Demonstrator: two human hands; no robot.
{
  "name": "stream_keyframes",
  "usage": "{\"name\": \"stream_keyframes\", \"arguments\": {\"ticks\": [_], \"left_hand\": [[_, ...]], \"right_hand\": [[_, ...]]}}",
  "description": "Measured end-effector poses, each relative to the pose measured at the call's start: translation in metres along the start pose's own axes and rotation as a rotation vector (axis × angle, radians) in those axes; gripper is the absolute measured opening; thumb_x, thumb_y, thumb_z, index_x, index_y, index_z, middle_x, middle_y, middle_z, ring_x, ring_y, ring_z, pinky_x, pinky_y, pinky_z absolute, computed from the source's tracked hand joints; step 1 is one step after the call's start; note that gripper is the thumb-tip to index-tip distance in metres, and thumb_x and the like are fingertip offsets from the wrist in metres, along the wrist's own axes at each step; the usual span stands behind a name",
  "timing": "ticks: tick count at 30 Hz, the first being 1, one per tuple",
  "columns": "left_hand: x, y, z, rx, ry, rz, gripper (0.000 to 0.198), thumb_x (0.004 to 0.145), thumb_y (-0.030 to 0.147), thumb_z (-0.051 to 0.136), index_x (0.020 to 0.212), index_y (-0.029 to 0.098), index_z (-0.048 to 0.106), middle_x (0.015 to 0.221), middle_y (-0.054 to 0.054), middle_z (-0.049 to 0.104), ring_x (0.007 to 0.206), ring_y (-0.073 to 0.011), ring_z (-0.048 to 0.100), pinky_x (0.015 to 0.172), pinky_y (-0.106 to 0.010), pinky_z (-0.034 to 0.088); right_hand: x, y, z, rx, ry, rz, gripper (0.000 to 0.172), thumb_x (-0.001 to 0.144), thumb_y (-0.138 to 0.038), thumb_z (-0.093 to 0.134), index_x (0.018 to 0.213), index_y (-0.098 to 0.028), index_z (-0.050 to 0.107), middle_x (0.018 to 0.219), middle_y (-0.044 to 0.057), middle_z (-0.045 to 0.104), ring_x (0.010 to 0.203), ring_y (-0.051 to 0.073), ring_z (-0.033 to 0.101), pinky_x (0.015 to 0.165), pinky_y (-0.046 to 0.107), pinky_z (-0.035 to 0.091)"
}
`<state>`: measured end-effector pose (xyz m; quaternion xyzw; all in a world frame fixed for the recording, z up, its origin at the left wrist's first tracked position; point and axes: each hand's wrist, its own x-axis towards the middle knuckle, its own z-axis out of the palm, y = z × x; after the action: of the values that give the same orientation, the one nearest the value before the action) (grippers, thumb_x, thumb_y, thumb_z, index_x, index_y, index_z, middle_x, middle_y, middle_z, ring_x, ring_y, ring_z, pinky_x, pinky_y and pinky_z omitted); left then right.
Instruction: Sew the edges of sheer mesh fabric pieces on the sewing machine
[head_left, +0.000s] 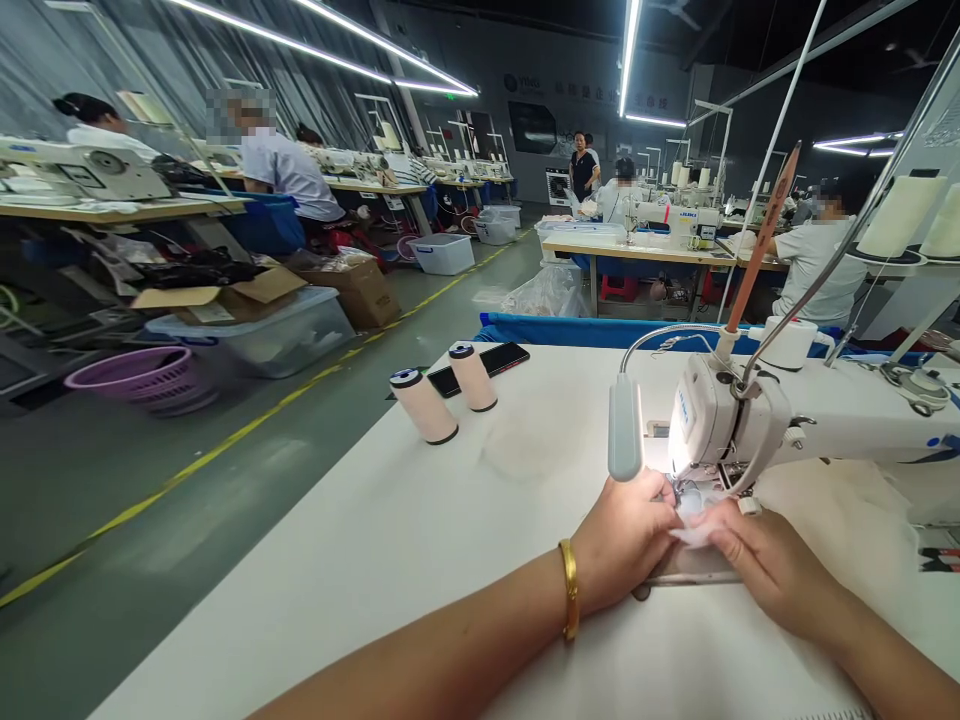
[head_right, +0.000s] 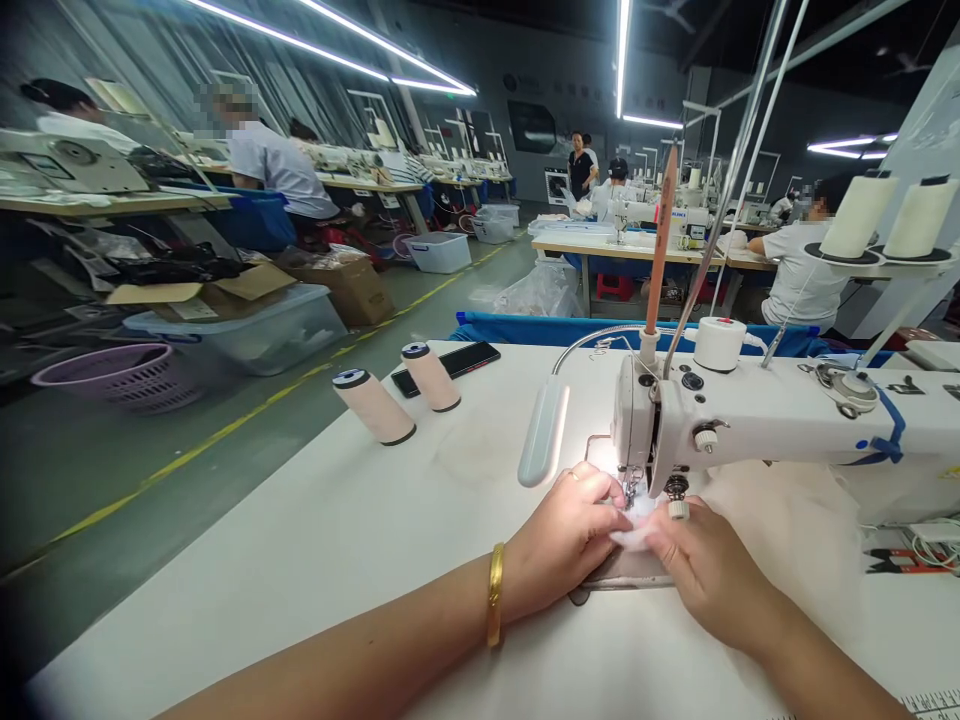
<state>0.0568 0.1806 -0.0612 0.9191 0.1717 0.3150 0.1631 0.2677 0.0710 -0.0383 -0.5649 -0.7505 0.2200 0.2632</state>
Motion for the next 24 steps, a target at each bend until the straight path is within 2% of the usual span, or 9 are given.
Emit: {"name": "stream_keyframes", "arguments": {"ticks": [3,6,12,18,24], "left_hand": [[-0.009,0.004,-0.005,0.034,-0.023,0.084,0.02,0.093,0.01,0.062,0.084,0.022,0.075,0.097,-0.001,0.075,0.093,-0.0224,0.062,0.085,-0.04,0.04],[-0.016,0.01,-0.011,0.036,-0.052,0.108,0.021,0.096,0.009,0.06,0.09,0.023,0.075,0.095,0.002,0.078,0.093,-0.0204,0.063,0.087,-0.041,0.037],[-0.015,0.015,-0.015,0.115,-0.102,0.088,0.019,0.097,0.01,0.061,0.092,0.024,0.074,0.096,0.001,0.078,0.094,-0.0188,0.065,0.085,-0.041,0.036],[-0.01,0.01,-0.013,0.142,-0.097,0.088,0.021,0.099,0.012,0.057,0.099,0.024,0.074,0.098,-0.001,0.078,0.093,-0.0204,0.064,0.082,-0.04,0.035],[-0.007,0.004,-0.014,0.155,-0.095,0.097,0.024,0.1,0.012,0.053,0.098,0.023,0.074,0.096,-0.003,0.077,0.093,-0.0217,0.064,0.082,-0.04,0.036]], "right_hand": [[-0.006,-0.003,0.001,-0.207,-0.097,-0.18,0.029,0.113,-0.037,0.04,0.099,-0.024,0.062,0.094,0.004,0.071,0.089,0.024,0.067,0.099,0.046,0.047],[-0.011,-0.008,0.0,-0.305,-0.127,-0.234,0.017,0.11,-0.037,0.051,0.11,-0.024,0.062,0.1,0.004,0.072,0.095,0.025,0.068,0.105,0.049,0.044],[-0.011,-0.01,-0.001,-0.292,-0.108,-0.194,0.012,0.108,-0.035,0.057,0.111,-0.024,0.061,0.099,0.003,0.072,0.095,0.024,0.068,0.105,0.047,0.044],[-0.007,-0.004,0.002,-0.323,-0.08,-0.172,0.011,0.108,-0.031,0.056,0.114,-0.023,0.059,0.104,0.005,0.072,0.097,0.026,0.07,0.101,0.047,0.047],[-0.002,-0.005,0.001,-0.324,-0.108,-0.162,0.008,0.108,-0.027,0.053,0.105,-0.023,0.058,0.1,0.005,0.071,0.094,0.026,0.068,0.095,0.045,0.05]]}}
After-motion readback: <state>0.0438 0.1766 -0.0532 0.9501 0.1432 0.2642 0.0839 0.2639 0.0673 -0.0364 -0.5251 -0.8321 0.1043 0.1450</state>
